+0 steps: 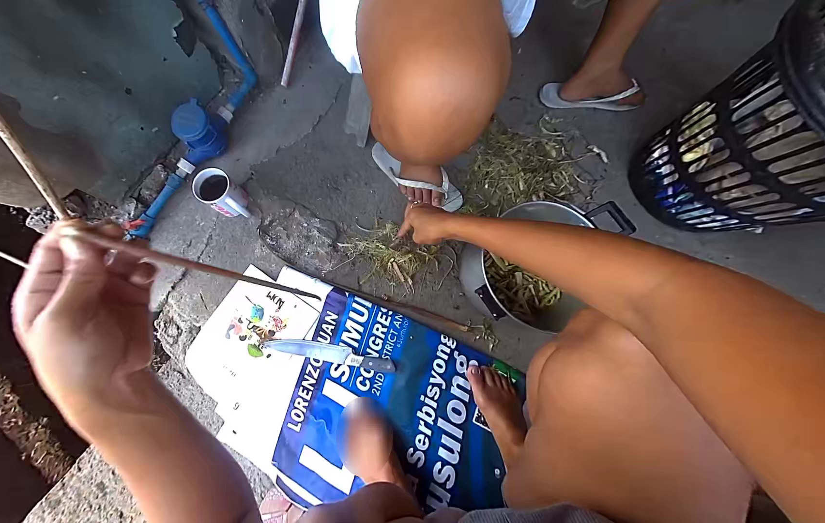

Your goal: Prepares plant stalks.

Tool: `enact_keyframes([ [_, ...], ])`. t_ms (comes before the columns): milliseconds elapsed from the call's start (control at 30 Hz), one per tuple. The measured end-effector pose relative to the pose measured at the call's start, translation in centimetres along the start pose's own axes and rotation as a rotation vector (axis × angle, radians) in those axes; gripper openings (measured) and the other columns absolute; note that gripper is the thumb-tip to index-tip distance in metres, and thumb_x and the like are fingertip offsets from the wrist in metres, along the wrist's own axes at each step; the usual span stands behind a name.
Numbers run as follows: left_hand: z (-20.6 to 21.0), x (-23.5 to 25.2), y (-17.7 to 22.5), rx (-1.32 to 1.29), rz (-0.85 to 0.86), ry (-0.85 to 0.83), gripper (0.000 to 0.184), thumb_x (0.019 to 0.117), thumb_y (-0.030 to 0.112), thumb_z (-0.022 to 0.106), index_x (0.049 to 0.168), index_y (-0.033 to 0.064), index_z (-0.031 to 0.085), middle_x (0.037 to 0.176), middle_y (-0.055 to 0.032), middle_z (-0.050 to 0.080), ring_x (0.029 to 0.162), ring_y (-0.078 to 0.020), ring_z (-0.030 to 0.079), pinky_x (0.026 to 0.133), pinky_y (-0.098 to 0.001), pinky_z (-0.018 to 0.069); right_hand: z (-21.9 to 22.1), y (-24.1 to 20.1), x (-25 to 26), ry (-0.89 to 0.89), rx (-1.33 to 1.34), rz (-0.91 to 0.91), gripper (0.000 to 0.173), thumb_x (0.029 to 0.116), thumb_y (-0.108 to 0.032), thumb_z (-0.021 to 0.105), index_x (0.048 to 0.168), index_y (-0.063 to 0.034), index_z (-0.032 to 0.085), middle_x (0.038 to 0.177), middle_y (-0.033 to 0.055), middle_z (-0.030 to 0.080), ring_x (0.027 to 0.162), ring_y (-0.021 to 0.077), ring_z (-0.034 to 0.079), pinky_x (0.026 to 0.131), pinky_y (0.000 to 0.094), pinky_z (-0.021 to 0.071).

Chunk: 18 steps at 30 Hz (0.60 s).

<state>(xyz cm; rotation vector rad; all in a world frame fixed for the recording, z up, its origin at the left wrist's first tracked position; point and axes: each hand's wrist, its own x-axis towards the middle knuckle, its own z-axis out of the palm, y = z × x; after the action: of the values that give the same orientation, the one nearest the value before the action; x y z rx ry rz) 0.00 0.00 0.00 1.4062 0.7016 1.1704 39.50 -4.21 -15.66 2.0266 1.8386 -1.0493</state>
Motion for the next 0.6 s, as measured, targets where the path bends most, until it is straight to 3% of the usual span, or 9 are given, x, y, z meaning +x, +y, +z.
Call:
enact_keyframes([
  [33, -0.3, 0.7, -1.3, -0.018, -0.005, -0.060, 0.026, 0.1106, 0.015, 0.036, 0.119, 0.0174, 0.061, 0.108, 0.0062, 0.067, 0.090, -0.0051, 0.067, 0.081, -0.0219, 0.0575, -0.3, -0.3, -0.3, -0.009, -0.009, -0.014, 0.036, 0.0949, 0.000, 0.061, 0.129, -0.0028, 0.070, 0.131, 0.0258, 0.064, 0.128, 0.0423, 0.057, 0.109, 0.0579, 0.0413],
  [67, 0.8, 1.2, -1.6, 0.001, -0.045, -0.063, 0.025, 0.1099, 0.019, 0.039, 0.116, 0.0227, 0.063, 0.107, 0.0093, 0.068, 0.087, -0.0029, 0.066, 0.077, -0.0197, 0.0568, -0.7, -0.5, -0.5, 0.009, -0.013, -0.028, 0.031, 0.0966, -0.004, 0.062, 0.126, -0.0014, 0.071, 0.125, 0.0259, 0.066, 0.124, 0.0427, 0.059, 0.106, 0.0586, 0.0427],
  [133, 3.0, 1.6, -2.3, 0.018, -0.132, -0.061, 0.023, 0.1093, 0.021, 0.042, 0.111, 0.0254, 0.065, 0.105, 0.0109, 0.069, 0.084, -0.0013, 0.067, 0.074, -0.0178, 0.0568, -1.1, -0.8, -0.9, 0.143, 0.018, -0.076, 0.022, 0.0984, -0.012, 0.063, 0.113, -0.0018, 0.076, 0.116, 0.0233, 0.068, 0.117, 0.0413, 0.061, 0.102, 0.0607, 0.0444],
  [167, 3.7, 1.8, -2.7, 0.005, -0.172, -0.069, 0.023, 0.1093, 0.021, 0.042, 0.111, 0.0241, 0.065, 0.104, 0.0100, 0.069, 0.083, -0.0018, 0.067, 0.074, -0.0183, 0.0571, -1.5, -1.2, -1.3, 0.236, 0.060, -0.128, 0.020, 0.0973, -0.011, 0.063, 0.110, -0.0026, 0.077, 0.115, 0.0228, 0.069, 0.116, 0.0405, 0.062, 0.101, 0.0612, 0.0448],
  [233, 4.9, 2.0, -3.5, -0.055, -0.248, -0.080, 0.024, 0.1086, 0.017, 0.041, 0.109, 0.0201, 0.065, 0.100, 0.0071, 0.071, 0.082, -0.0034, 0.068, 0.073, -0.0197, 0.0575, -3.0, -3.3, -3.3, 0.356, 0.191, -0.251, 0.025, 0.0974, -0.004, 0.060, 0.116, -0.0041, 0.076, 0.122, 0.0223, 0.065, 0.117, 0.0379, 0.061, 0.101, 0.0581, 0.0463],
  [333, 5.7, 2.7, -4.8, -0.167, -0.342, -0.142, 0.024, 0.1092, 0.013, 0.038, 0.113, 0.0138, 0.062, 0.098, 0.0026, 0.071, 0.082, -0.0052, 0.068, 0.073, -0.0207, 0.0577, -4.2, -6.3, -6.1, 0.577, 0.308, -0.467, 0.023, 0.0978, -0.008, 0.063, 0.117, -0.0039, 0.076, 0.120, 0.0196, 0.067, 0.102, 0.0321, 0.067, 0.092, 0.0512, 0.0539],
  [400, 5.9, 2.9, -5.5, -0.236, -0.386, -0.176, 0.025, 0.1095, 0.012, 0.037, 0.113, 0.0125, 0.062, 0.099, 0.0006, 0.071, 0.082, -0.0062, 0.069, 0.073, -0.0211, 0.0582, -4.1, -7.7, -7.1, 0.802, 0.281, -0.649, 0.021, 0.0970, -0.011, 0.064, 0.112, -0.0047, 0.077, 0.112, 0.0160, 0.069, 0.095, 0.0252, 0.068, 0.087, 0.0422, 0.0569],
  [467, 6.1, 3.1, -6.0, -0.271, -0.413, -0.206, 0.027, 0.1095, 0.013, 0.037, 0.112, 0.0127, 0.063, 0.099, 0.0003, 0.071, 0.083, -0.0059, 0.068, 0.072, -0.0198, 0.0577, -4.3, -8.9, -7.7, 0.997, 0.192, -0.839, 0.019, 0.0967, -0.010, 0.065, 0.108, -0.0068, 0.079, 0.105, 0.0131, 0.070, 0.097, 0.0238, 0.066, 0.087, 0.0369, 0.0558],
  [600, 7.1, 2.9, -6.3, -0.260, -0.427, -0.273, 0.027, 0.1090, 0.011, 0.036, 0.110, 0.0118, 0.064, 0.097, 0.0010, 0.070, 0.082, -0.0053, 0.068, 0.074, -0.0199, 0.0572, -4.7, -10.7, -8.9, 1.099, -0.082, -1.083, 0.023, 0.0967, -0.007, 0.064, 0.111, -0.0132, 0.080, 0.104, 0.0163, 0.069, 0.096, 0.0300, 0.064, 0.082, 0.0394, 0.0542],
])
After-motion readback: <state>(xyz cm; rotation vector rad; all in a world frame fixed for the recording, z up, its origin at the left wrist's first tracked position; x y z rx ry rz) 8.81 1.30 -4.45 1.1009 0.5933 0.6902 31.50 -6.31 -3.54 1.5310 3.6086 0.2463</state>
